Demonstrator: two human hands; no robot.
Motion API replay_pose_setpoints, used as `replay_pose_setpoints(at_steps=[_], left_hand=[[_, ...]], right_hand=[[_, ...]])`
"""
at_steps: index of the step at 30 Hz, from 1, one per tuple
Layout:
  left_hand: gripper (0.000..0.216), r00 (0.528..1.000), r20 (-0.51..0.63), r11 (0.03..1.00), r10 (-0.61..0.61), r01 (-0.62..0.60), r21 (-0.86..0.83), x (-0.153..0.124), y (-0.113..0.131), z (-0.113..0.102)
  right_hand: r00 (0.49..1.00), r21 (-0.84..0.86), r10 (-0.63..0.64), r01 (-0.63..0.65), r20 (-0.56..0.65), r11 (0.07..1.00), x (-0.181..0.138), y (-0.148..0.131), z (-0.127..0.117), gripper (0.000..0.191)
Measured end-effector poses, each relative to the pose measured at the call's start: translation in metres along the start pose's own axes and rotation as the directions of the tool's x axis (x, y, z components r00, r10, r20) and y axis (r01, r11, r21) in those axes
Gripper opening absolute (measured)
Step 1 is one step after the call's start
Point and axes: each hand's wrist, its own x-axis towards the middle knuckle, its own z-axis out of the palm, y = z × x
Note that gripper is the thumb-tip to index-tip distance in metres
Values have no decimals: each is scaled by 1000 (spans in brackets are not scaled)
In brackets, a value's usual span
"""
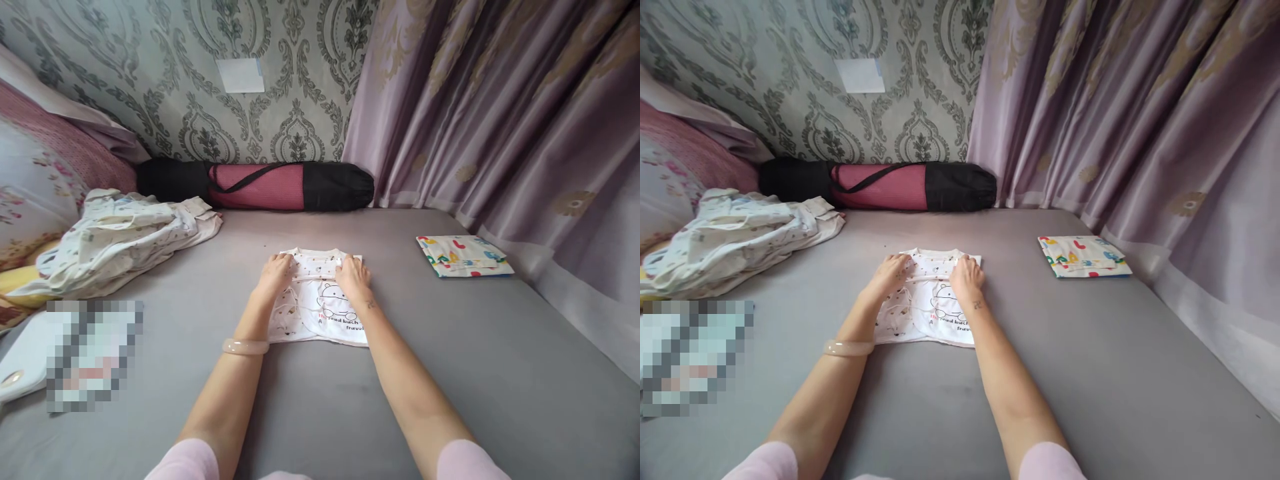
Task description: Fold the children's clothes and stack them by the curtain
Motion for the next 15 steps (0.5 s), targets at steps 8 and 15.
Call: replay_pose_setpoints(at_steps=[8,15], left_hand=[[49,991,-107,996,82,-83,-9,4,29,23],[63,996,-64,998,-65,64,-17,-2,24,39]], right_hand=[[845,-26,-535,535,28,844,-15,-17,29,56],[868,-17,-479,485,132,874,-15,-16,41,61]])
